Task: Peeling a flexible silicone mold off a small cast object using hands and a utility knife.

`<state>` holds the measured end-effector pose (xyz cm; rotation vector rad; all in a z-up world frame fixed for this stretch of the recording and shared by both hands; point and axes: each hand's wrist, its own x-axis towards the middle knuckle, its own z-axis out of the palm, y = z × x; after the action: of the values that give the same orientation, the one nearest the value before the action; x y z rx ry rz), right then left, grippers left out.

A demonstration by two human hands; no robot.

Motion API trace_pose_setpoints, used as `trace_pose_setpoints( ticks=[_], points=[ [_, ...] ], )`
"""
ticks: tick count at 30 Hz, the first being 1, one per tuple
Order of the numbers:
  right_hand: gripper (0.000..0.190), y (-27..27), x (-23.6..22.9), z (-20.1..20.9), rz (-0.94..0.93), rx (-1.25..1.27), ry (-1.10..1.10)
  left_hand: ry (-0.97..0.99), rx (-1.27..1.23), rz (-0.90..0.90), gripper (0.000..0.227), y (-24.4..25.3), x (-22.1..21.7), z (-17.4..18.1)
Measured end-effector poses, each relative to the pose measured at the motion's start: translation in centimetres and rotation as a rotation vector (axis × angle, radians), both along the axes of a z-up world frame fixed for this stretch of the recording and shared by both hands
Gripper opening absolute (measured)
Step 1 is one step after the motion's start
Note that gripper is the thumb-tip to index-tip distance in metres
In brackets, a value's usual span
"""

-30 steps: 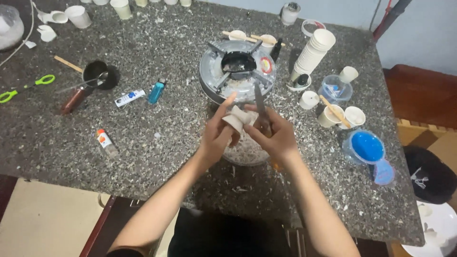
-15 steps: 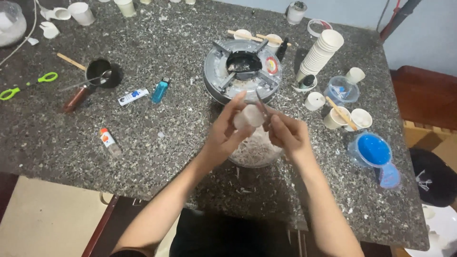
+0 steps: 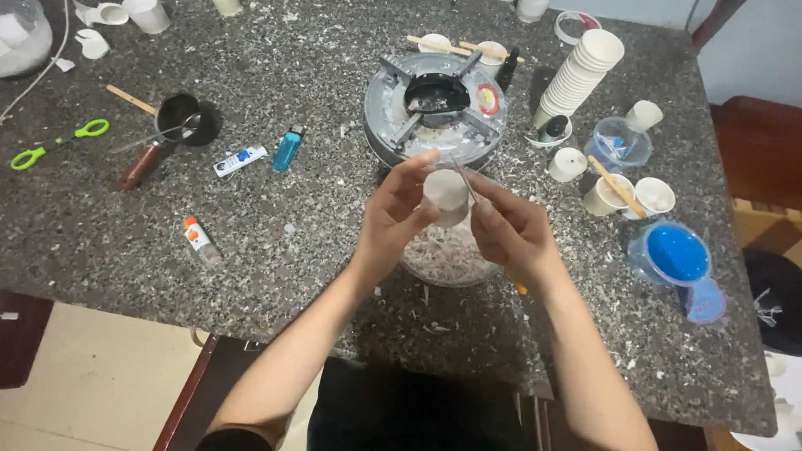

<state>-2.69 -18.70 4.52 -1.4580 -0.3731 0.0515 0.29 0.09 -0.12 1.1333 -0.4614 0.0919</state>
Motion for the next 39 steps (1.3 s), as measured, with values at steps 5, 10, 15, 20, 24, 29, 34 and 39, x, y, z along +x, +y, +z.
trace_pose_setpoints(
  ticks=[5,10,15,20,24,29,34,39],
  points=[
    [0.055,0.2,0.2,-0.3,0.044,-0.093,-0.080,0.068,-0.033,-0.002,0.055,-0.5,-0.1,-0.3],
    [0.054,0.1,0.1,-0.3,-0.007,-0.227,-0.116,0.037,0.085,0.064,0.054,-0.5,-0.4,-0.5],
    [0.054,1.6,-1.3,3.0,0.036,-0.379,-0.116,0.076,0.018,0.042,0.046,-0.6,0.0,-1.5],
    [0.046,0.9,-0.4,-0.7,-0.080,-0.422,-0.201,0.088,0.015,0.020,0.042,-0.5,0.1,-2.0],
    [0.042,0.8,0.0,-2.4,-0.150,-0.429,-0.275,0.068,-0.021,0.021,0.039,-0.7,-0.1,-1.6],
    [0.038,1.4,-0.1,-2.5,-0.203,-0.396,-0.321,0.016,0.008,0.017,0.048,-0.7,-1.1,0.0],
    [0.037,1.2,0.3,-2.1,-0.065,-0.089,-0.102,-0.023,0.038,-0.021,0.054,-0.9,-1.2,0.2],
    [0.018,0.1,0.9,-2.2,-0.035,0.064,-0.001,-0.016,-0.039,-0.030,0.044,-0.7,-0.6,-0.1]
  ],
)
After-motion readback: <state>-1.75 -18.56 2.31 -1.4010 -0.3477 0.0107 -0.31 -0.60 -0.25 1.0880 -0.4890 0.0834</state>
